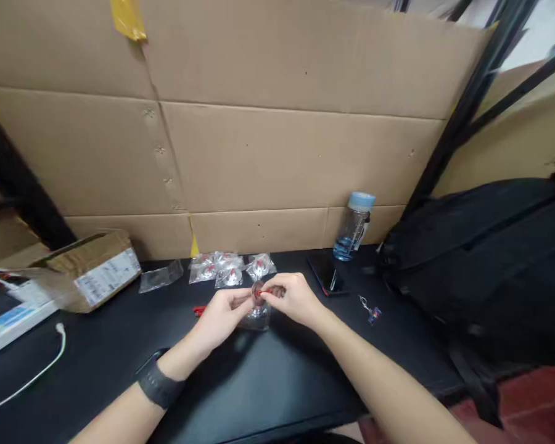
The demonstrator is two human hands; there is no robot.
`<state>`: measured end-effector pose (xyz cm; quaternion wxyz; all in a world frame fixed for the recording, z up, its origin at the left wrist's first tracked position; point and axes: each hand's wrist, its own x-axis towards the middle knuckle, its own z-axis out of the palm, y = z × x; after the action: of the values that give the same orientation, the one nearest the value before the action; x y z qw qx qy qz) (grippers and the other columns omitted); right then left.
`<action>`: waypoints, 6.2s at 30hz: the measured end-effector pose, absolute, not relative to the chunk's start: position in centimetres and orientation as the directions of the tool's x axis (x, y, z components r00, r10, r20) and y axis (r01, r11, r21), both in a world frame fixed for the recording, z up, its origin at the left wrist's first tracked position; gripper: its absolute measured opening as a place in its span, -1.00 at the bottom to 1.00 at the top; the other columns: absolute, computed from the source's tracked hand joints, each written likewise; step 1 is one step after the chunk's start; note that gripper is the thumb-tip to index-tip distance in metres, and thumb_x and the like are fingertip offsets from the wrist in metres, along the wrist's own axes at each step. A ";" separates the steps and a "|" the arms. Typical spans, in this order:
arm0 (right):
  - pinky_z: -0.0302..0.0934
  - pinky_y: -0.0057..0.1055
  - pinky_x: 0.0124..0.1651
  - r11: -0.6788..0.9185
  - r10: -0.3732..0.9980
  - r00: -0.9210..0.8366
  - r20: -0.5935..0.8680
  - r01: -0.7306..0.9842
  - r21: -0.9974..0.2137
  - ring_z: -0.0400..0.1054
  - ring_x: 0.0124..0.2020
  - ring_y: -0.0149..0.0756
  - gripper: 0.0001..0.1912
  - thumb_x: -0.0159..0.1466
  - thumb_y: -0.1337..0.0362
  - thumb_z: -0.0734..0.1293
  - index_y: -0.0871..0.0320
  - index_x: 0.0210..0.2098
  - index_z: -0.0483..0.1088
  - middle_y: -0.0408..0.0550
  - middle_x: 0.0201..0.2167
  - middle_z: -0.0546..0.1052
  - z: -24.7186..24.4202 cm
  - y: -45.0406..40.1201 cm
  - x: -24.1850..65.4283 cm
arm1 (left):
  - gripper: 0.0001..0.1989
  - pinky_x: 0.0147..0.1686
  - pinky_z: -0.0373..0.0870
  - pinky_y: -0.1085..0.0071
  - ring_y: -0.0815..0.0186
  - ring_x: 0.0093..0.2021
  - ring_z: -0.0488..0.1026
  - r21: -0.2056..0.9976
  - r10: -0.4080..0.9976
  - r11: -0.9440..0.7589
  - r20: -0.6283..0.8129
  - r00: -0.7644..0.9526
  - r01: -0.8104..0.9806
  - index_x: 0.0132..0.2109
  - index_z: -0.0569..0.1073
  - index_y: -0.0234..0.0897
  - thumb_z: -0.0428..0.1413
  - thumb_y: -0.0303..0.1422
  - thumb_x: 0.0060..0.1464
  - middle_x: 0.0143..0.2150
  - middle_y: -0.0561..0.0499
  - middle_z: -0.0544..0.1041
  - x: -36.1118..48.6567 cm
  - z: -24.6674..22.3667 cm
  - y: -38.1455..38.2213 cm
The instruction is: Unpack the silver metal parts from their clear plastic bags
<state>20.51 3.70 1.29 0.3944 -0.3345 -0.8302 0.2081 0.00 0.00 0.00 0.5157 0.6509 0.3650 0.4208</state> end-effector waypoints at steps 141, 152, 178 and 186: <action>0.38 -0.42 -0.28 0.387 0.832 -0.401 0.384 -0.076 -0.919 0.47 -0.40 -0.32 -0.76 0.09 0.24 0.59 0.19 -0.33 0.53 -0.09 -0.41 0.58 1.3 2.8 19.8 | -0.76 -0.08 0.64 0.29 0.09 -0.15 0.68 0.957 0.958 -0.288 0.288 0.003 -0.043 -0.18 0.66 -0.31 0.39 -0.28 0.01 -0.18 -0.11 0.72 1.1 -0.2 -1.1; 0.47 -0.42 -0.21 0.670 0.715 -0.402 0.572 0.162 -0.724 0.56 -0.35 -0.29 -0.87 0.21 0.38 0.44 0.14 -0.23 0.61 -0.08 -0.31 0.66 1.4 2.6 20.0 | -0.72 -0.01 0.58 0.32 0.13 -0.11 0.66 0.972 0.976 -0.217 0.215 -0.027 -0.094 -0.19 0.64 -0.32 0.41 -0.23 0.00 -0.14 -0.14 0.71 1.0 -0.2 -0.9; 0.34 -0.41 -0.37 0.650 0.741 -0.403 0.537 0.229 -0.724 0.48 -0.46 -0.28 -0.88 0.12 0.41 0.42 0.13 -0.38 0.63 -0.08 -0.45 0.63 2.5 1.8 20.2 | -0.82 -0.05 0.62 0.29 0.11 -0.15 0.67 0.928 0.935 -0.353 0.347 0.072 0.118 -0.17 0.66 -0.27 0.32 -0.27 0.12 -0.16 -0.08 0.71 0.6 -0.1 -1.2; 0.34 -0.42 -0.39 0.573 0.784 -0.422 0.455 0.212 -0.791 0.47 -0.47 -0.28 -0.91 0.16 0.35 0.44 0.16 -0.36 0.65 -0.06 -0.45 0.63 2.0 1.9 20.1 | -0.89 -0.10 0.52 0.36 0.20 -0.18 0.62 0.689 0.828 -0.539 0.537 0.158 0.485 -0.22 0.64 -0.21 0.18 -0.37 0.23 -0.19 -0.01 0.68 0.1 0.5 -1.5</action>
<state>20.09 1.88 2.04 0.4309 -0.3211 -0.7752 0.3320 0.12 -1.50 0.49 0.1818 0.7390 0.4442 0.4728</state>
